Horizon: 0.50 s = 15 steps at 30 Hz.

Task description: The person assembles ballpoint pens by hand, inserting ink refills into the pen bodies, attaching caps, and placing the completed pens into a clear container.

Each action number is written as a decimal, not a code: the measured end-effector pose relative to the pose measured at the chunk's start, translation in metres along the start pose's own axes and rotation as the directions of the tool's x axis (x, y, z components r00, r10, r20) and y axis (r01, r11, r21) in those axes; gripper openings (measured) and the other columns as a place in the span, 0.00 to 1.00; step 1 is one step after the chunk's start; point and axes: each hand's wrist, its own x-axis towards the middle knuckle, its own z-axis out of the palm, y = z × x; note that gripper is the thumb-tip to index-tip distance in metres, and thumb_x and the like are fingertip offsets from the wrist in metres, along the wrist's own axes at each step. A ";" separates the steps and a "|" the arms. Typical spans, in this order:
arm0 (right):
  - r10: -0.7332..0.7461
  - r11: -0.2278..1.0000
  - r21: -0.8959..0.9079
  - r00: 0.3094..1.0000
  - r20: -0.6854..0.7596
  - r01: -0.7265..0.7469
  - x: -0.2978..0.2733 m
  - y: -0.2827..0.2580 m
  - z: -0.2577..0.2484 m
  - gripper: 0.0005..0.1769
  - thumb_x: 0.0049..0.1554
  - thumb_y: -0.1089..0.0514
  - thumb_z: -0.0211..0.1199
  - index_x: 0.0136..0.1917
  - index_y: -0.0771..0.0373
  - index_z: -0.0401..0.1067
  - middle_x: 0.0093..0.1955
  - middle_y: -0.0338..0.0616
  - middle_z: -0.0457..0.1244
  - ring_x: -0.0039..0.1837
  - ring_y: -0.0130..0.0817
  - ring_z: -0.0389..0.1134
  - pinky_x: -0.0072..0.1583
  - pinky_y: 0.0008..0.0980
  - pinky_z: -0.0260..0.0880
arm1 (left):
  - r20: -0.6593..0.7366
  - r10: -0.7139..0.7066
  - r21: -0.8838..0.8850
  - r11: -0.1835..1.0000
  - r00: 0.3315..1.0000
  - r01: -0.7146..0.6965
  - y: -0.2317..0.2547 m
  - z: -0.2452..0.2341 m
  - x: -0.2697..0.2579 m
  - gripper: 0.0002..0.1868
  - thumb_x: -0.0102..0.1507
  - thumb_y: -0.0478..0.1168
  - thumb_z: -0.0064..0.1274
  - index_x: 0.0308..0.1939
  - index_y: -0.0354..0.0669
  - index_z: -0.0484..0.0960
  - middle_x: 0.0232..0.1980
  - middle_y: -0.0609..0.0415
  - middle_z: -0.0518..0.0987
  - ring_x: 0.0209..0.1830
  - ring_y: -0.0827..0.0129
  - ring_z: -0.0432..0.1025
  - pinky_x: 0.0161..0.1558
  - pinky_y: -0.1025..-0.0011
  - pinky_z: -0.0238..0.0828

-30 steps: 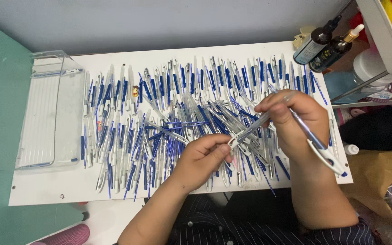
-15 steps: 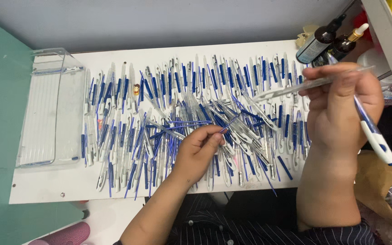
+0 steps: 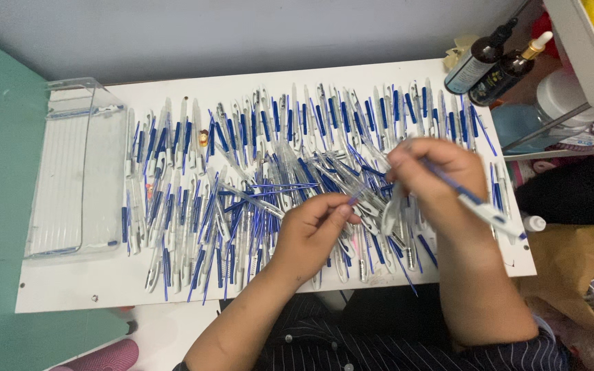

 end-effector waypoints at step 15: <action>0.440 0.553 -0.817 0.890 0.120 -0.164 0.040 0.011 -0.005 0.20 0.56 0.51 0.71 0.52 0.70 0.80 0.48 0.64 0.72 0.57 0.67 0.71 0.60 0.54 0.69 | 0.124 -0.224 0.713 0.697 0.967 0.071 0.012 0.040 0.065 0.23 0.63 0.48 0.55 0.50 0.29 0.83 0.38 0.34 0.84 0.43 0.40 0.81 0.40 0.51 0.80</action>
